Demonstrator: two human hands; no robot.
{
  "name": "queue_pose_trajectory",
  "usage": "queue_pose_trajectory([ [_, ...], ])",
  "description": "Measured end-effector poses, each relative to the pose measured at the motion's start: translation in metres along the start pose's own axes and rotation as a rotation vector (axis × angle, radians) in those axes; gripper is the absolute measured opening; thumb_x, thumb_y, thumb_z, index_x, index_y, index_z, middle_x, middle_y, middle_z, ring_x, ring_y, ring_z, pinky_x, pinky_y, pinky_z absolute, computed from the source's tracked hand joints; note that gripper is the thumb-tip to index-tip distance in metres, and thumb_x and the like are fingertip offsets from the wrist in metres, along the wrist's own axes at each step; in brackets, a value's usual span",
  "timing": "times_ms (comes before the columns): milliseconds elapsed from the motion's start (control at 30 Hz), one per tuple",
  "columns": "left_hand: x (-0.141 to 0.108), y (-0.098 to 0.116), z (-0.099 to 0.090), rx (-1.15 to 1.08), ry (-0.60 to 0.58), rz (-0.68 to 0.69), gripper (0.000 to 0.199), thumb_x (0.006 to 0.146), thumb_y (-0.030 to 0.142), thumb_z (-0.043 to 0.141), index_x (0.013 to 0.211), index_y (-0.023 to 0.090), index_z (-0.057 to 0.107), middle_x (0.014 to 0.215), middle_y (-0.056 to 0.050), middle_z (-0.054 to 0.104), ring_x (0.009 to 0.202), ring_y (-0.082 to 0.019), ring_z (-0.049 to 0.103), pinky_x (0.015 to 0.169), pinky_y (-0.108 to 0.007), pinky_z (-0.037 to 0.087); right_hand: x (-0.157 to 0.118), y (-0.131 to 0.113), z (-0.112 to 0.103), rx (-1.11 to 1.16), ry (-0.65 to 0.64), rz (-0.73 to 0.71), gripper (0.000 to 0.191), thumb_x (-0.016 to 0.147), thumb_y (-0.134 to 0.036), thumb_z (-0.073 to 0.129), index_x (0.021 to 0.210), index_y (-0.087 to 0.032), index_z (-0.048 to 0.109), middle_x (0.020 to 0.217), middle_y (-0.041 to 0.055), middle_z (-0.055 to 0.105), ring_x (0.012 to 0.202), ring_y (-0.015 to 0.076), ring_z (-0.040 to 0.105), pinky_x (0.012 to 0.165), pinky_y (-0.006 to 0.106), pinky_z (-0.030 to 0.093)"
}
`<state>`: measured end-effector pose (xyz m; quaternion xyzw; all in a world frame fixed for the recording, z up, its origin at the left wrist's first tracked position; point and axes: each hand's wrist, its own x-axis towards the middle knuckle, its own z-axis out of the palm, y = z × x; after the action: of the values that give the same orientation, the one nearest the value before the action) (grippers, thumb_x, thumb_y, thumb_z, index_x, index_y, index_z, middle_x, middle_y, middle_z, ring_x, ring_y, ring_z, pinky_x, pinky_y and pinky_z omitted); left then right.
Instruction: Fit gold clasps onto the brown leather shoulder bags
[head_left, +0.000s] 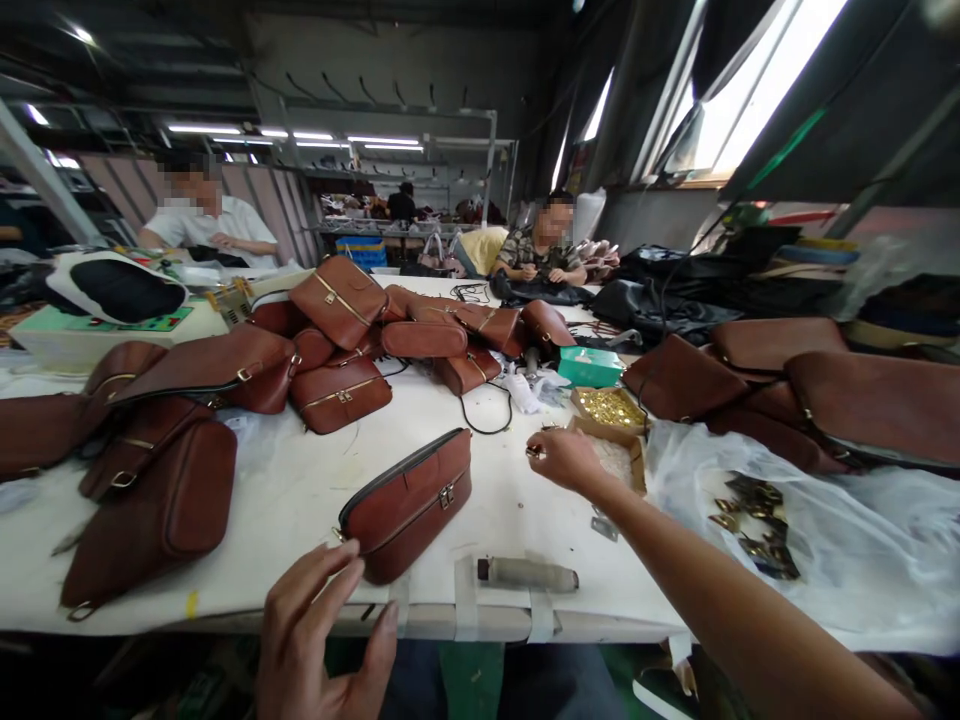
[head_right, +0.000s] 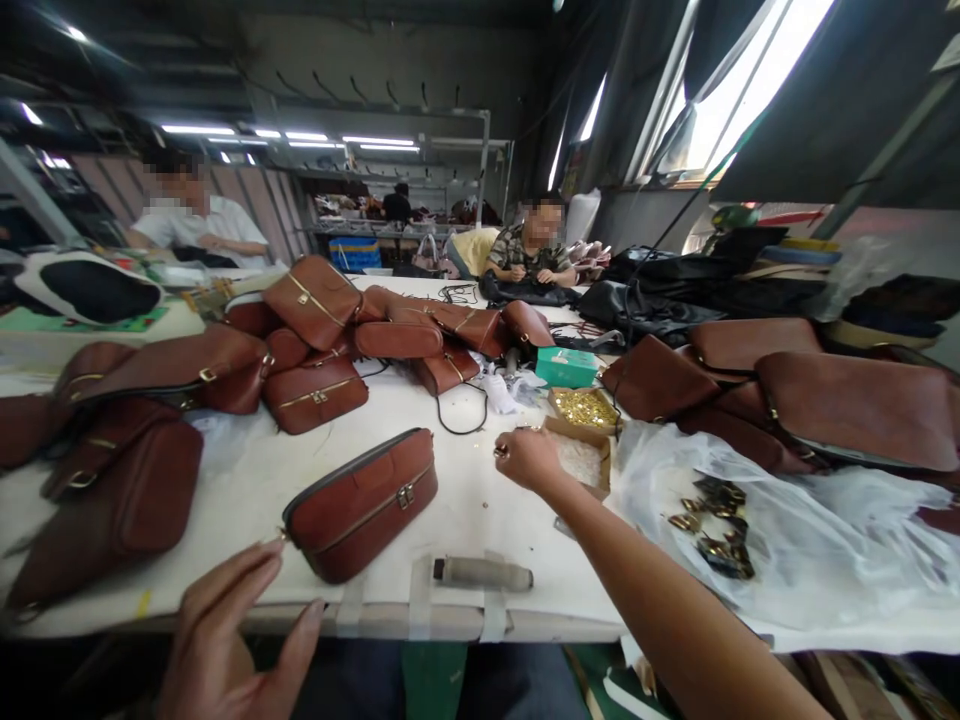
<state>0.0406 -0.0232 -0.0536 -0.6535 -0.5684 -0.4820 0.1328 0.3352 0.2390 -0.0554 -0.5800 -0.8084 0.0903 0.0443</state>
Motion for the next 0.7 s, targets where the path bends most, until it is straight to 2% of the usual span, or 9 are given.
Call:
queue_pose_trajectory([
  [100,0.004,0.012,0.016,-0.169,-0.115,-0.003,0.052,0.092,0.016,0.068,0.140,0.031,0.055,0.130,-0.011,0.065,0.121,-0.029,0.066,0.102,-0.049,0.060,-0.035,-0.026,-0.011,0.266,0.006,-0.031,0.033,0.093,-0.035,0.062,0.121,-0.025,0.077,0.111,0.0058,0.081,0.095,0.0234,0.073,0.082,0.031,0.052],
  [167,0.008,0.018,0.035,-0.245,-0.238,0.002,0.048,0.094,0.016,0.065,0.140,0.029,0.056,0.136,-0.011,0.064,0.127,-0.027,0.064,0.107,-0.046,0.059,-0.063,-0.044,-0.016,0.601,-0.035,-0.027,0.033,0.090,-0.040,0.068,0.116,-0.022,0.078,0.103,0.0052,0.081,0.089,0.0224,0.074,0.078,0.030,0.053],
  [233,0.011,0.022,0.054,-0.307,-0.350,-0.006,0.053,0.096,0.017,0.063,0.147,0.027,0.052,0.145,-0.012,0.060,0.135,-0.027,0.060,0.111,-0.044,0.056,-0.088,-0.059,-0.018,0.956,-0.137,0.003,0.035,0.086,-0.044,0.075,0.110,-0.019,0.078,0.094,0.0056,0.080,0.086,0.0229,0.075,0.079,0.031,0.054],
  [333,0.014,0.029,0.074,-0.438,-0.480,-0.014,0.054,0.098,0.019,0.062,0.150,0.025,0.052,0.149,-0.013,0.060,0.138,-0.027,0.058,0.112,-0.044,0.055,-0.117,-0.073,-0.008,1.277,-0.312,-0.019,0.040,0.086,-0.052,0.078,0.105,-0.016,0.077,0.093,0.0054,0.078,0.080,0.0199,0.074,0.083,0.032,0.054],
  [400,0.013,0.034,0.078,-0.560,-0.560,-0.049,0.045,0.098,0.019,0.062,0.142,0.024,0.060,0.141,-0.012,0.066,0.131,-0.025,0.063,0.109,-0.041,0.056,-0.130,-0.078,0.004,1.360,-0.335,-0.030,0.045,0.086,-0.059,0.078,0.097,-0.016,0.075,0.089,0.0046,0.076,0.073,0.0168,0.070,0.077,0.030,0.054],
  [533,0.005,0.037,0.074,-0.774,-0.630,-0.295,0.025,0.097,0.023,0.064,0.121,0.022,0.072,0.121,-0.009,0.073,0.105,-0.020,0.071,0.089,-0.031,0.061,-0.148,-0.086,0.028,1.391,-0.284,0.074,0.055,0.086,-0.071,0.072,0.082,-0.017,0.068,0.071,0.0022,0.071,0.063,0.0161,0.067,0.067,0.028,0.052],
  [600,0.000,0.036,0.071,-0.862,-0.642,-0.471,0.022,0.096,0.030,0.068,0.116,0.021,0.074,0.115,-0.008,0.074,0.097,-0.019,0.072,0.083,-0.029,0.060,-0.155,-0.091,0.033,1.449,-0.274,0.115,0.058,0.090,-0.074,0.065,0.084,-0.017,0.067,0.071,0.0032,0.071,0.062,0.0177,0.070,0.066,0.029,0.054],
  [700,-0.006,0.033,0.067,-1.061,-0.659,-0.740,0.030,0.096,0.041,0.071,0.115,0.019,0.073,0.107,-0.007,0.075,0.092,-0.019,0.073,0.083,-0.030,0.060,-0.165,-0.097,0.032,1.515,-0.275,0.103,0.057,0.096,-0.072,0.057,0.093,-0.016,0.069,0.077,0.0066,0.076,0.067,0.0198,0.074,0.071,0.032,0.057],
])
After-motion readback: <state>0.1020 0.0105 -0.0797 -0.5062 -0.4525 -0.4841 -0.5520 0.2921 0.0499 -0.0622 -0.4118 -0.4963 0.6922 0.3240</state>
